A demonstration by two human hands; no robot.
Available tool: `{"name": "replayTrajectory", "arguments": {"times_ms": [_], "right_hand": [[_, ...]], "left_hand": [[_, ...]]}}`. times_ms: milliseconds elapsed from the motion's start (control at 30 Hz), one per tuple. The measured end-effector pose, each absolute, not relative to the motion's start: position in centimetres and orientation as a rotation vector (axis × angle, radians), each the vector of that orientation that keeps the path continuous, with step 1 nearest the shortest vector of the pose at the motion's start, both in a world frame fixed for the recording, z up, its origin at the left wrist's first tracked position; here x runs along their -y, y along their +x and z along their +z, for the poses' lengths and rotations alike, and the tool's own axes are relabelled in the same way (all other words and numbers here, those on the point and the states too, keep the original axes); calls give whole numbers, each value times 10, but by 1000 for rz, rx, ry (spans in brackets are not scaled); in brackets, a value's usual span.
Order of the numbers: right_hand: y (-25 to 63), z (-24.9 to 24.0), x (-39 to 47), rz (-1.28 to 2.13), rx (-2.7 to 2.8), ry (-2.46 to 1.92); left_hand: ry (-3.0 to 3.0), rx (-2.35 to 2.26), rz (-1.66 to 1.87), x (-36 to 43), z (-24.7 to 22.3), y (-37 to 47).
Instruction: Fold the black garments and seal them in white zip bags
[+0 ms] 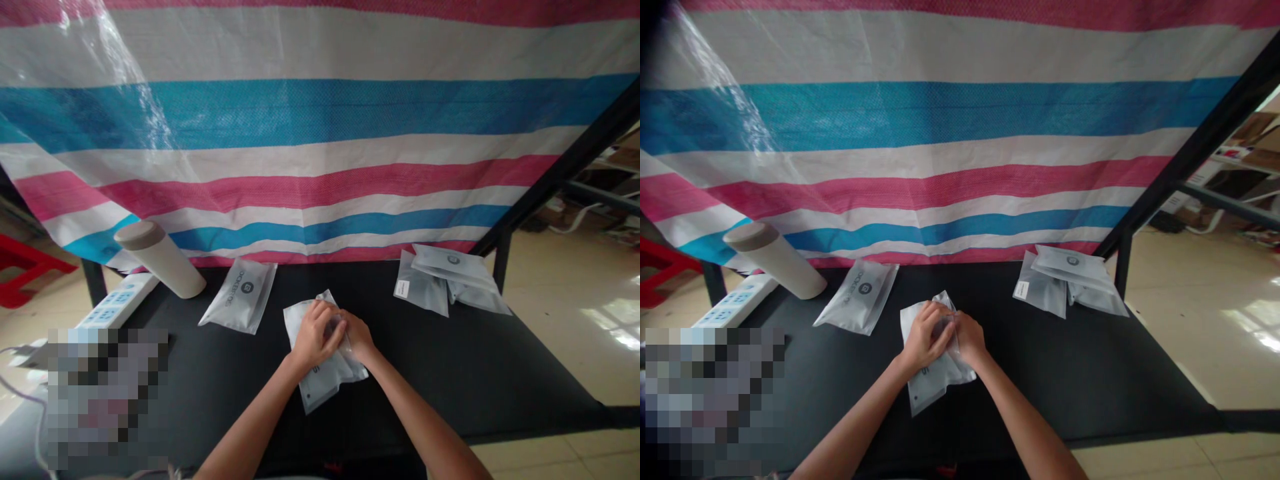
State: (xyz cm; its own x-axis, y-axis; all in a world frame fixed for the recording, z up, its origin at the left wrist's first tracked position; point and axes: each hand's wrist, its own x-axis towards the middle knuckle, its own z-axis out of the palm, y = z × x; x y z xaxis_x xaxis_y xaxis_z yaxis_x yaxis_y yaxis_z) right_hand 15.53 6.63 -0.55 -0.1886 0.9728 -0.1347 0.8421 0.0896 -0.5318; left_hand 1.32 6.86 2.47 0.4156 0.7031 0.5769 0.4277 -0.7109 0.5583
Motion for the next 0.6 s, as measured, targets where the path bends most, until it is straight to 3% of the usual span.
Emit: {"name": "replayTrajectory", "arguments": {"times_ms": [333,600], "right_hand": [[175,-26,-83,934,1517,-1477],[228,-6,-98,852,995,-1477]], "left_hand": [[2399,-1422,874,-65,0,1],[2587,-1268,385,-74,-16,-13]]}}
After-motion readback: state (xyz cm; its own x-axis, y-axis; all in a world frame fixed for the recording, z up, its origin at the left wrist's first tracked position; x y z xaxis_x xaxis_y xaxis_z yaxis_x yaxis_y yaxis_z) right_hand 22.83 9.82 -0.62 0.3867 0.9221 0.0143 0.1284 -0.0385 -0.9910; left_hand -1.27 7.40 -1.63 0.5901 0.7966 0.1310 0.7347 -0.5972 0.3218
